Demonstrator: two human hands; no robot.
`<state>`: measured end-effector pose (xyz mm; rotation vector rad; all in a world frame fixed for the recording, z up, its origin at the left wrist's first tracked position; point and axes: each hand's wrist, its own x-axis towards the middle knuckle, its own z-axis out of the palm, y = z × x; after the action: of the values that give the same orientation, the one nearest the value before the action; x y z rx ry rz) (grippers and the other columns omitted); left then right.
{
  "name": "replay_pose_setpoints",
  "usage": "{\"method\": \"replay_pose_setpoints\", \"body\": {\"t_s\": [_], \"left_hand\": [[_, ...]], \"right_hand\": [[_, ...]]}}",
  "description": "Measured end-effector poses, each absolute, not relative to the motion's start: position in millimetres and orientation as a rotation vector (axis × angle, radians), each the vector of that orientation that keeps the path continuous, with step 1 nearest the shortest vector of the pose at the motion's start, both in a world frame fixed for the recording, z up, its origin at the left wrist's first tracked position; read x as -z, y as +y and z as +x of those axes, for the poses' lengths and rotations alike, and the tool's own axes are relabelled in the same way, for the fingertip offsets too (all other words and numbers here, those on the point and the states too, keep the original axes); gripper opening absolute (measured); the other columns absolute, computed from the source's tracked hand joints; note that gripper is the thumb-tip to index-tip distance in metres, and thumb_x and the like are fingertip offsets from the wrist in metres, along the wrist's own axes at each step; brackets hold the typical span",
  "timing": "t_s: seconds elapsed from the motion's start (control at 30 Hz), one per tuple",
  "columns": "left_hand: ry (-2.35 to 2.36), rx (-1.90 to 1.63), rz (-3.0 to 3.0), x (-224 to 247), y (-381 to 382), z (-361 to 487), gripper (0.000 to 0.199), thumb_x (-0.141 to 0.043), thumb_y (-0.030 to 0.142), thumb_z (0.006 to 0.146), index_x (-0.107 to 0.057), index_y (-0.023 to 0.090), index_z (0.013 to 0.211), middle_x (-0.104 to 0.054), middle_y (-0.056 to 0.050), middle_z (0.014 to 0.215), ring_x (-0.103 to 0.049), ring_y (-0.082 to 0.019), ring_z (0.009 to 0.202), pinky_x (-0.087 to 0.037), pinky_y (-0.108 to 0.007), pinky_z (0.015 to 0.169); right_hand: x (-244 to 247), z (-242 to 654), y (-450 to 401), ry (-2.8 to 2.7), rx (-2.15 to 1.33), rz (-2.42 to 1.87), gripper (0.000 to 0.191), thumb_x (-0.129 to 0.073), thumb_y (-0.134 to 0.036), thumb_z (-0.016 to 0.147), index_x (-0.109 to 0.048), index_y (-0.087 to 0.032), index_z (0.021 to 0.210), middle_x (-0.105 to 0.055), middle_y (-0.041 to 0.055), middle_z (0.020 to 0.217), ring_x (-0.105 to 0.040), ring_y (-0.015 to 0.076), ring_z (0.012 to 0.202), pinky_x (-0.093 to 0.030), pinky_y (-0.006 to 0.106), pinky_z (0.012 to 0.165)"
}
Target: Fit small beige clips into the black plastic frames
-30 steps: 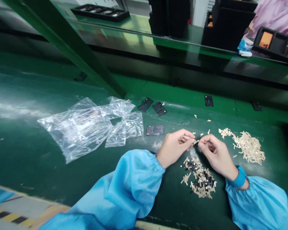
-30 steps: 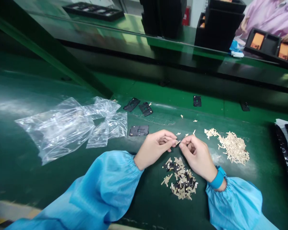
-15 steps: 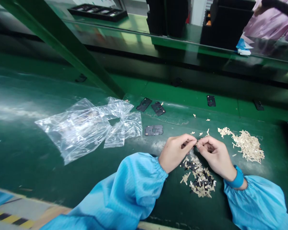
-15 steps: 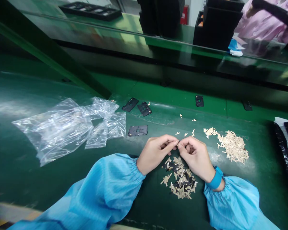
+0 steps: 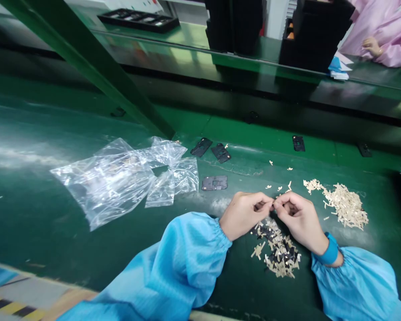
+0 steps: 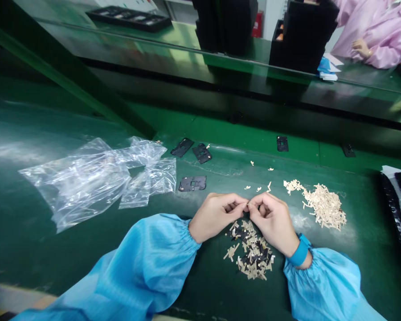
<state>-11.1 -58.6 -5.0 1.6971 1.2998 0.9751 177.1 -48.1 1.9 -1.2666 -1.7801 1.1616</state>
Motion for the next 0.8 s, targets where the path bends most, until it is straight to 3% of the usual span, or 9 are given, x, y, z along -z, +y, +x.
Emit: {"method": "replay_pose_setpoints", "body": {"t_s": [0.2, 0.43, 0.53, 0.6, 0.7, 0.8], "left_hand": [[1.327, -0.973, 1.782, 5, -55, -15, 0.013, -0.061, 0.014, 0.087, -0.072, 0.02, 0.083, -0.072, 0.004, 0.07, -0.061, -0.009, 0.059, -0.045, -0.019, 0.058], [1.45, -0.981, 1.892, -1, -46, -22, 0.025, -0.049, 0.023, 0.1, -0.069, 0.02, 0.085, -0.07, -0.003, 0.086, -0.066, -0.016, 0.085, -0.051, -0.027, 0.081], [1.458, -0.965, 1.909, -1, -48, -21, 0.017, -0.055, 0.014, 0.093, -0.07, 0.02, 0.089, -0.066, -0.004, 0.094, -0.064, -0.015, 0.084, -0.053, -0.027, 0.08], [1.453, -0.981, 1.872, -2, -49, -20, 0.022, -0.057, 0.009, 0.089, -0.071, 0.021, 0.101, -0.065, -0.005, 0.102, -0.064, -0.016, 0.088, -0.053, -0.027, 0.081], [1.392, -0.997, 1.813, -5, -51, -18, 0.021, -0.057, 0.017, 0.094, -0.074, 0.022, 0.105, -0.069, -0.006, 0.105, -0.066, -0.018, 0.096, -0.053, -0.028, 0.085], [1.319, -0.962, 1.757, -8, -52, -15, 0.019, -0.057, 0.022, 0.096, -0.075, 0.022, 0.102, -0.073, -0.005, 0.1, -0.067, -0.017, 0.09, -0.053, -0.026, 0.079]], "right_hand": [[-4, 176, -46, -1.735, -1.213, -1.286, 0.015, -0.064, -0.028, 0.089, -0.065, -0.019, 0.078, -0.049, -0.0041, 0.06, -0.039, 0.0104, 0.051, -0.031, 0.024, 0.048], [-2, 178, -44, -1.63, -1.255, -1.31, 0.014, -0.065, -0.031, 0.088, -0.064, -0.019, 0.081, -0.051, -0.004, 0.061, -0.041, 0.0105, 0.051, -0.033, 0.024, 0.05], [-3, 178, -44, -1.64, -1.258, -1.313, 0.015, -0.065, -0.032, 0.089, -0.064, -0.019, 0.081, -0.051, -0.004, 0.061, -0.042, 0.0108, 0.052, -0.033, 0.025, 0.05], [-4, 177, -45, -1.639, -1.265, -1.314, 0.017, -0.065, -0.034, 0.088, -0.064, -0.019, 0.08, -0.05, -0.0038, 0.061, -0.041, 0.0112, 0.052, -0.033, 0.025, 0.05], [-5, 177, -45, -1.634, -1.27, -1.305, 0.018, -0.065, -0.035, 0.089, -0.064, -0.02, 0.079, -0.05, -0.0036, 0.061, -0.041, 0.0116, 0.052, -0.033, 0.025, 0.049], [-4, 178, -44, -1.651, -1.271, -1.293, 0.017, -0.064, -0.034, 0.089, -0.064, -0.019, 0.08, -0.049, -0.0036, 0.061, -0.04, 0.0113, 0.052, -0.032, 0.025, 0.049]]}}
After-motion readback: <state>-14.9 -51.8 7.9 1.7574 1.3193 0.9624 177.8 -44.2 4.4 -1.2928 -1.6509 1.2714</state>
